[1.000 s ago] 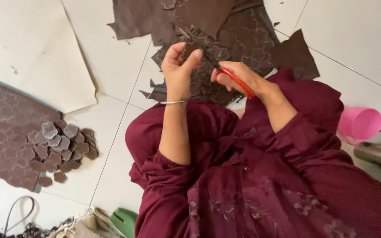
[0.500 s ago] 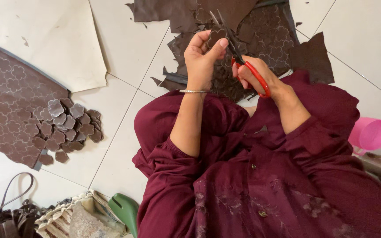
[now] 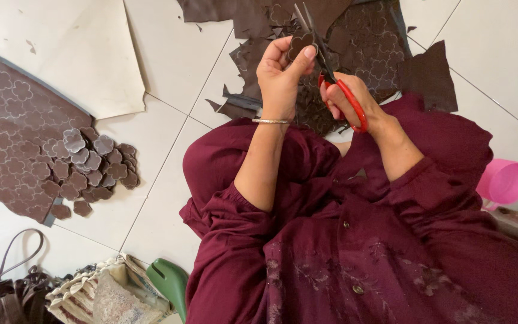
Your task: The person sits on the floor and uses red-handled scissors to cut flower-shaped pieces from a brown patterned fabric. They repeatedly trim the edges of each piece and place the finished cutouts into a growing pile on the floor.
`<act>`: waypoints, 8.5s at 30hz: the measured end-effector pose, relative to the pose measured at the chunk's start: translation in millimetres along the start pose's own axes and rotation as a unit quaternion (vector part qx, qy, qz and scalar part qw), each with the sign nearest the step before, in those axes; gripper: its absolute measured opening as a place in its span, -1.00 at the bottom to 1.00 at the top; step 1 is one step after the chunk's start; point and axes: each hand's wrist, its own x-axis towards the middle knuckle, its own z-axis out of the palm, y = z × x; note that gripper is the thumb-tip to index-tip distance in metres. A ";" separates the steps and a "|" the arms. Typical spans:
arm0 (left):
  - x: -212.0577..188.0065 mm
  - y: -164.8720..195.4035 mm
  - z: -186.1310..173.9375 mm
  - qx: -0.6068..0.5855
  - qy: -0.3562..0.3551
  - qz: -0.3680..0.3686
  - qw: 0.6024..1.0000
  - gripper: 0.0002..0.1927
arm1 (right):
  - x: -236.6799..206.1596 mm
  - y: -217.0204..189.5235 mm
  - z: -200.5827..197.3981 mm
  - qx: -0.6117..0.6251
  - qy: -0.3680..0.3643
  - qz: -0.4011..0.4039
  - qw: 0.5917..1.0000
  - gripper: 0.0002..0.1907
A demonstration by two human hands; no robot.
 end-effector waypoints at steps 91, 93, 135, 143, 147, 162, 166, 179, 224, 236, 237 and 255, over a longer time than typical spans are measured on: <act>1.3 19.1 -18.5 0.047 -0.086 -0.015 0.995 -0.80 | -10.7 10.3 -31.4 0.004 -0.064 0.016 0.998 -0.12; 2.3 18.1 -20.7 0.056 -0.086 -0.009 0.995 -0.82 | -11.3 14.6 -32.6 0.027 -0.048 0.048 0.997 -0.13; -3.5 -3.2 -18.7 0.007 -0.051 -0.065 0.997 -0.77 | -8.6 -1.0 -6.9 0.022 -0.024 0.028 0.999 -0.26; -6.2 0.6 -14.3 0.018 -0.052 -0.049 0.997 -0.72 | -9.1 -4.0 -7.2 0.027 -0.039 0.014 0.999 -0.06; -7.1 0.8 -13.2 0.008 -0.053 -0.051 0.997 -0.71 | -8.7 -4.3 -7.8 0.046 -0.044 0.002 0.998 -0.04; -6.5 4.1 -14.3 0.026 -0.074 -0.039 0.996 -0.72 | -13.5 -1.0 -11.5 0.040 -0.027 0.026 0.998 -0.13; -7.2 4.9 -13.0 0.014 -0.088 -0.039 0.995 -0.73 | -13.1 -3.0 -9.8 0.053 -0.030 0.010 0.998 -0.11; -8.4 7.6 -11.9 0.021 -0.103 -0.055 0.993 -0.75 | -16.4 -4.1 -10.8 0.102 -0.066 -0.010 0.993 -0.02; -5.2 13.1 -16.9 0.044 -0.102 -0.034 0.993 -0.75 | -19.5 0.3 -32.9 0.002 -0.084 -0.022 0.996 -0.06; -3.6 13.2 -16.7 0.058 -0.098 -0.034 0.993 -0.75 | -20.8 1.1 -36.1 -0.001 -0.086 -0.036 0.996 -0.15; -3.9 13.2 -16.9 0.058 -0.099 -0.034 0.993 -0.75 | -20.9 0.8 -36.1 0.001 -0.087 -0.033 0.996 -0.15; -3.9 11.8 -18.0 0.080 -0.093 -0.037 0.992 -0.75 | -26.5 6.4 -43.5 0.016 -0.059 0.063 0.996 -0.13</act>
